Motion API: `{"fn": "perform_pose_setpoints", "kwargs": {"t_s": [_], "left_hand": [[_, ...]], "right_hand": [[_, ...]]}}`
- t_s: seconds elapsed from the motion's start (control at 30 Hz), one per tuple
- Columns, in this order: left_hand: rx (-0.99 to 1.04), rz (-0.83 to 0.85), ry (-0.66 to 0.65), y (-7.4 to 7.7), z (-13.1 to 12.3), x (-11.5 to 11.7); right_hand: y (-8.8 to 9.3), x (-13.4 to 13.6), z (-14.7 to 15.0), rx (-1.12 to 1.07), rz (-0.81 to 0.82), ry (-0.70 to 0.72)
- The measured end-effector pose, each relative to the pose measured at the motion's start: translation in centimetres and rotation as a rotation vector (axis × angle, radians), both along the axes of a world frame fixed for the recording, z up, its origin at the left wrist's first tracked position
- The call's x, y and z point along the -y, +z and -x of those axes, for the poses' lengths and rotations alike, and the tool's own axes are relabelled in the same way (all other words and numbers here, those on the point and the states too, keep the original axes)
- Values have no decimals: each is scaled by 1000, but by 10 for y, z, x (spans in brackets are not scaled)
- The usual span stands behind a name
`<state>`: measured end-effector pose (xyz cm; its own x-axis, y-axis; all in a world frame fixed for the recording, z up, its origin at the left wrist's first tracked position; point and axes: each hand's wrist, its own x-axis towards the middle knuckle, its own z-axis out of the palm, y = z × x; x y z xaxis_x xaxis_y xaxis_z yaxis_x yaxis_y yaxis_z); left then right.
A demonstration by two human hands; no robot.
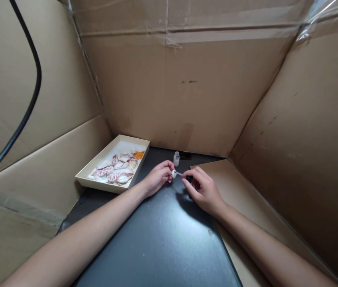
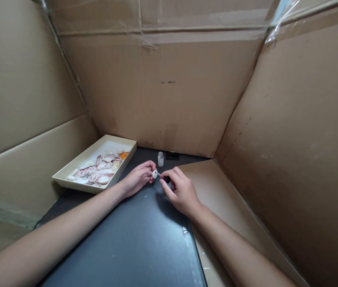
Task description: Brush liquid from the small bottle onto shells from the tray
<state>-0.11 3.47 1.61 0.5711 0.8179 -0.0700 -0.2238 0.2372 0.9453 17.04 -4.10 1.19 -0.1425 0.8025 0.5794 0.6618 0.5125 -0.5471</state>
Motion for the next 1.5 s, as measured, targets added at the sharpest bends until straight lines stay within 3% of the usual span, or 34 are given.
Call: {"fn": "perform_pose_setpoints", "kwargs": {"t_s": [0.13, 0.3, 0.77, 0.93, 1.07, 1.23, 1.5], "left_hand": [[0, 0, 5, 0, -1, 0], [5, -3, 10, 0, 0, 1], [-4, -11, -4, 3, -1, 3], [5, -15, 3, 2, -1, 2], [2, -15, -2, 2, -1, 2], [3, -12, 6, 2, -1, 3], [-19, -16, 12, 0, -1, 2]], "right_hand": [[-1, 0, -1, 12, -1, -66], [-2, -1, 0, 2, -1, 26], [-2, -1, 0, 8, 22, -43], [-1, 0, 0, 21, 25, 35], [0, 0, 0, 18, 36, -25], [2, 2, 1, 29, 29, 59], [2, 2, 0, 20, 19, 51]]}}
